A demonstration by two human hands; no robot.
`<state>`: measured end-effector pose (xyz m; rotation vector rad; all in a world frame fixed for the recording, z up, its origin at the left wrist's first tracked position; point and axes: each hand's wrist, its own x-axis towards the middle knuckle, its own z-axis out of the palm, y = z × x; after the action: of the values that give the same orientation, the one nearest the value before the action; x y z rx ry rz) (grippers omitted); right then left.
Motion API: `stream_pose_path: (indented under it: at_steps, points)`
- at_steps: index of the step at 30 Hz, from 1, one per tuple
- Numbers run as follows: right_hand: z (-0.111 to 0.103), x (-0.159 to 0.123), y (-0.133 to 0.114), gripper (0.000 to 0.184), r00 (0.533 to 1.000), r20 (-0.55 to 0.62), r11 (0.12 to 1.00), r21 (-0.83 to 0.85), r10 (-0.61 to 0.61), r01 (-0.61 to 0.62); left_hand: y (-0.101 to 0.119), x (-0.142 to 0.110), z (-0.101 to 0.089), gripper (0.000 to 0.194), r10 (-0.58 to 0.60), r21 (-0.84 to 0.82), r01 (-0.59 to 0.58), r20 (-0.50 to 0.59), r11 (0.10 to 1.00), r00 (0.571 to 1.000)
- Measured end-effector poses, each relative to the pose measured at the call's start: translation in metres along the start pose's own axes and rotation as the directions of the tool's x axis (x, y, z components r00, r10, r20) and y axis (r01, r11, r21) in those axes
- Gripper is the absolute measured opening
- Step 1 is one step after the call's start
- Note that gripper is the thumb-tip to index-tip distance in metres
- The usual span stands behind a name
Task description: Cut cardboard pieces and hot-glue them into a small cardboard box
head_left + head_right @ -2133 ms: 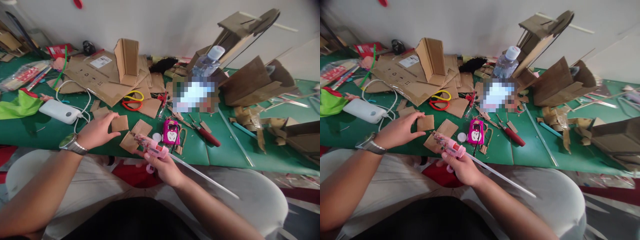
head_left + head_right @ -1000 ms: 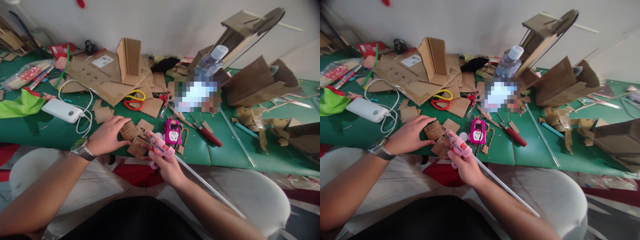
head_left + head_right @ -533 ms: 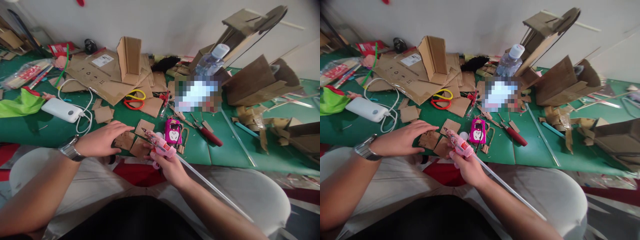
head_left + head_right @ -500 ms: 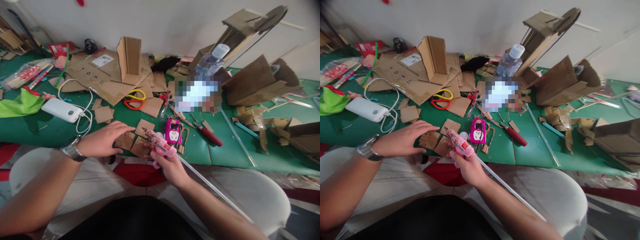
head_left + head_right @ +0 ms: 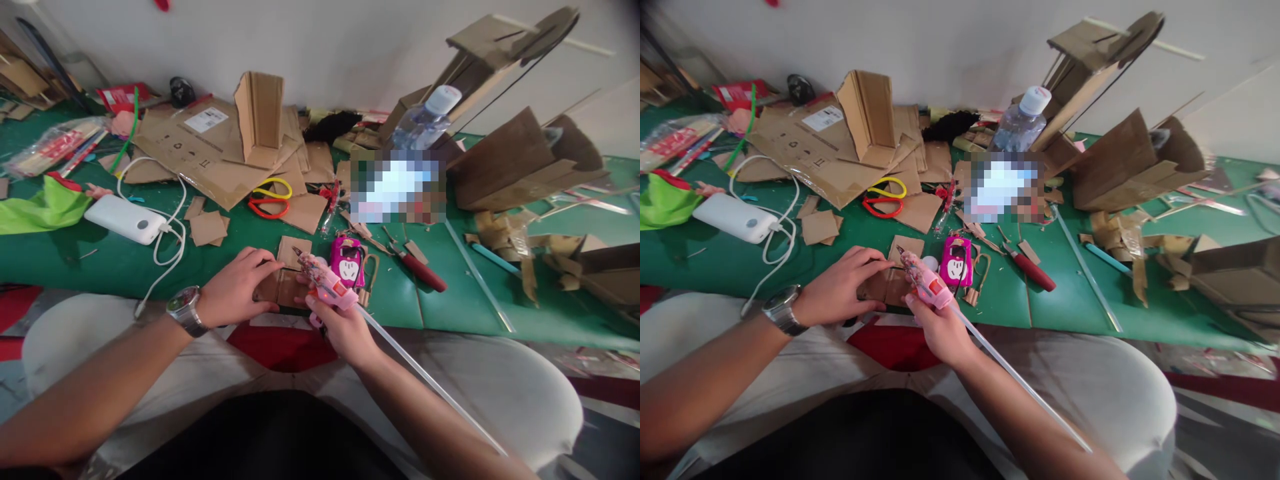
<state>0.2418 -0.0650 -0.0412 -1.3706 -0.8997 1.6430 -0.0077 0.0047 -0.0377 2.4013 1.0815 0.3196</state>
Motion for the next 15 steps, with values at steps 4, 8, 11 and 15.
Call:
stream_pose_path:
  at_steps: [4,8,11,15]
  points:
    - [0.002,0.000,-0.001,0.064,1.000,0.008,1.000,-0.011,-0.013,0.013,0.003,0.001,0.005,0.074,-0.007,0.014,0.007,-0.016,1.000,1.000]
    - [0.004,0.000,-0.004,0.070,1.000,0.007,1.000,-0.005,-0.020,0.020,0.007,0.002,0.007,0.071,-0.024,0.005,0.024,-0.038,1.000,0.999]
    - [0.003,-0.003,-0.007,0.074,1.000,0.005,1.000,-0.008,0.002,-0.001,0.009,0.002,0.006,0.067,-0.042,-0.009,0.042,-0.034,0.999,0.999]
    - [-0.004,-0.006,-0.015,0.061,0.999,-0.036,0.999,-0.028,-0.038,0.037,0.009,0.002,0.003,0.052,-0.063,-0.008,0.063,-0.009,0.998,0.998]
